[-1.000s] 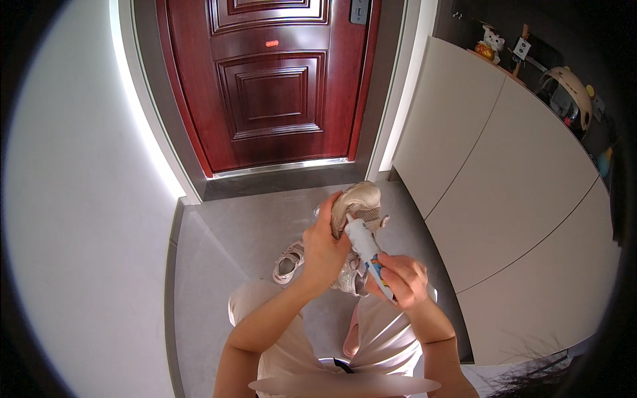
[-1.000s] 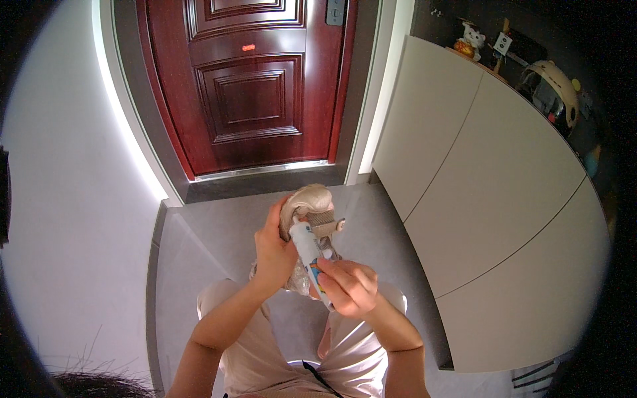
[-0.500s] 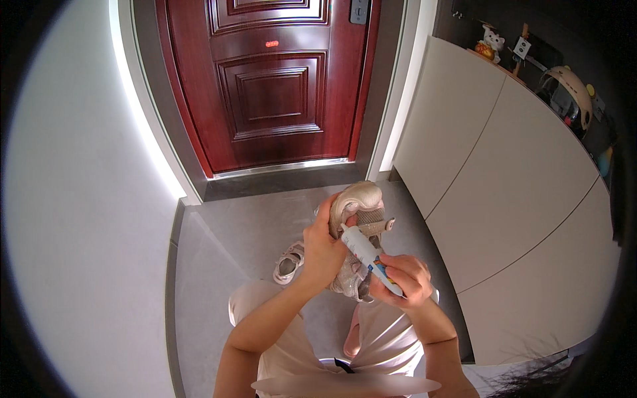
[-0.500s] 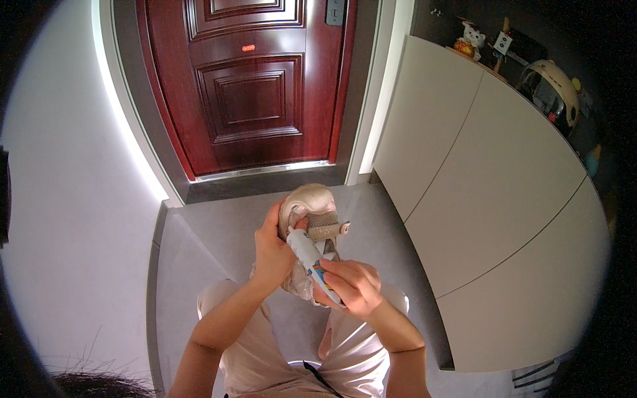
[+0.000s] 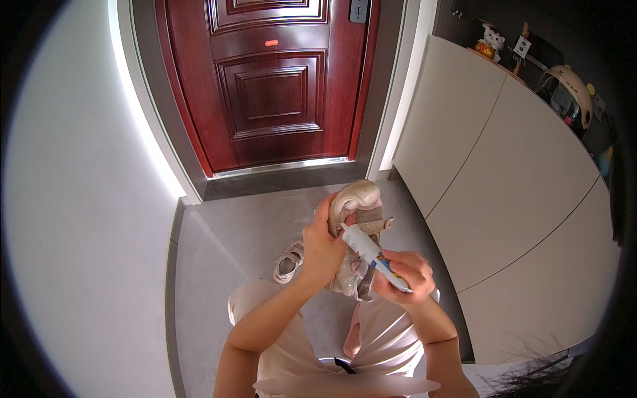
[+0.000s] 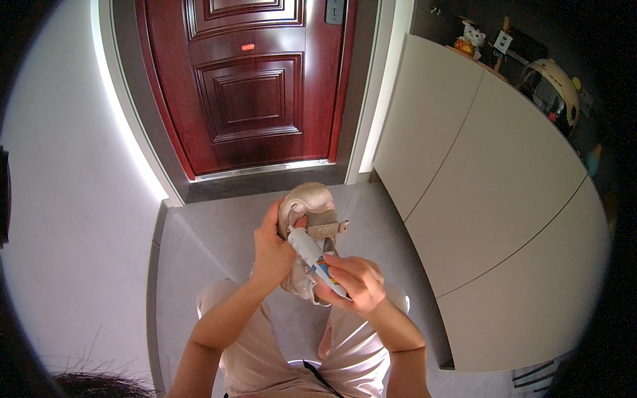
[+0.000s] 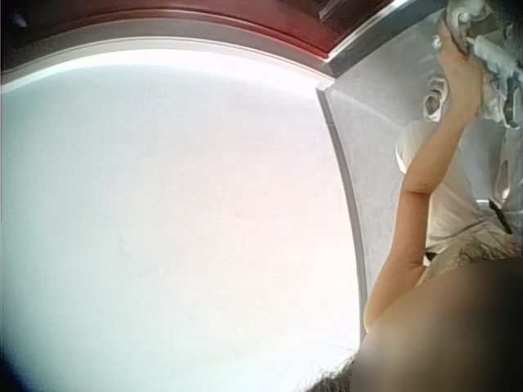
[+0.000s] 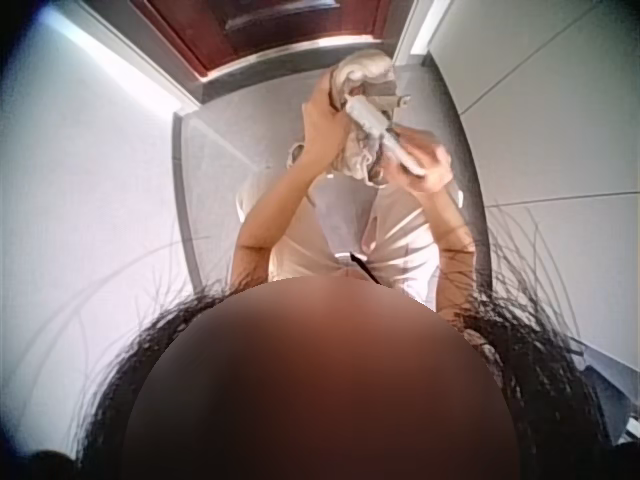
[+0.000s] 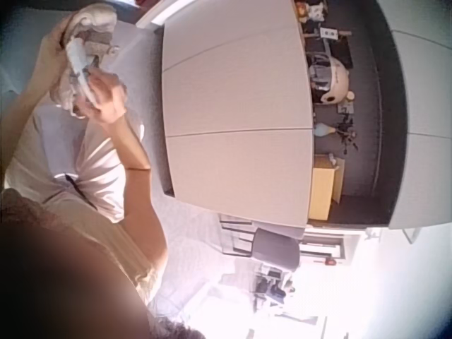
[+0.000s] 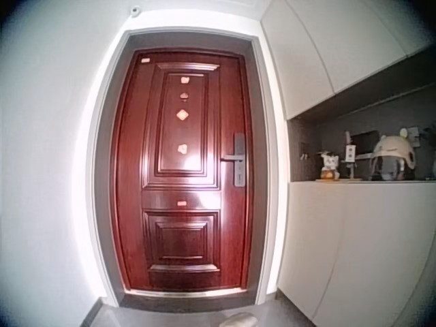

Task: The person retrieves a pair of sandals from a shoe cabinet, then sits on the floor to apply glue to the sole of one sandal. They press the glued area together and wipe excess glue with a tissue.

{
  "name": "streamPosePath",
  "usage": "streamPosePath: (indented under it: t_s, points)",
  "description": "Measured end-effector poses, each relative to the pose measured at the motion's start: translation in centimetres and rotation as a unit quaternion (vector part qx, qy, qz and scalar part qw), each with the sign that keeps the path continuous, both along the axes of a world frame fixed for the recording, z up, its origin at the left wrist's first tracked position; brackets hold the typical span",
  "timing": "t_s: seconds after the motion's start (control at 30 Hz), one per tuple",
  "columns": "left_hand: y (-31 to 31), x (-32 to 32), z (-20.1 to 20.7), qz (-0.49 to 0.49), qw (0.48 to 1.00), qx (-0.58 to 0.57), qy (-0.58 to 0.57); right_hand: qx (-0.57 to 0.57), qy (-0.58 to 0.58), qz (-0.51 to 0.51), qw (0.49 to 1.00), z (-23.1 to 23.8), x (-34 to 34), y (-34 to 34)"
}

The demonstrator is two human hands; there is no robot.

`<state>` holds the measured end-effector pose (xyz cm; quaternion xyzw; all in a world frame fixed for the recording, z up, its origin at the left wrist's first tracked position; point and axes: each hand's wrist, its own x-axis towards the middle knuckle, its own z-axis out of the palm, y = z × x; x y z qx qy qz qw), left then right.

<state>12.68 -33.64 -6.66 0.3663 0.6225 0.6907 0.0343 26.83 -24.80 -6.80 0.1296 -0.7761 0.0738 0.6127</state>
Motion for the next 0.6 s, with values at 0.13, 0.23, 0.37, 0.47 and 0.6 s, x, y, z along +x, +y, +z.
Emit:
streamPosePath:
  t_s: [0.13,0.23,0.37,0.47,0.6]
  points:
    - [0.5,-0.6,-0.8,0.007,1.0,-0.013,0.022,-0.204,0.088,-0.002,0.975,-1.4,0.0,1.5]
    - [1.2,-2.0,-2.5,-0.053,0.996,-0.004,-0.068,-0.456,0.15,0.125,0.868,0.8,-1.0,1.7]
    - [1.3,-2.2,-2.5,-0.172,0.95,0.041,-0.258,-0.581,0.089,0.308,0.748,0.5,-0.4,3.9]
    - [1.4,-2.3,-2.8,-0.206,0.925,0.026,-0.319,-0.611,-0.001,0.359,0.705,0.7,-0.9,3.8]
    - [1.4,-2.8,-3.5,-0.263,0.895,0.003,-0.36,-0.644,-0.027,0.394,0.655,0.7,-1.3,3.6]
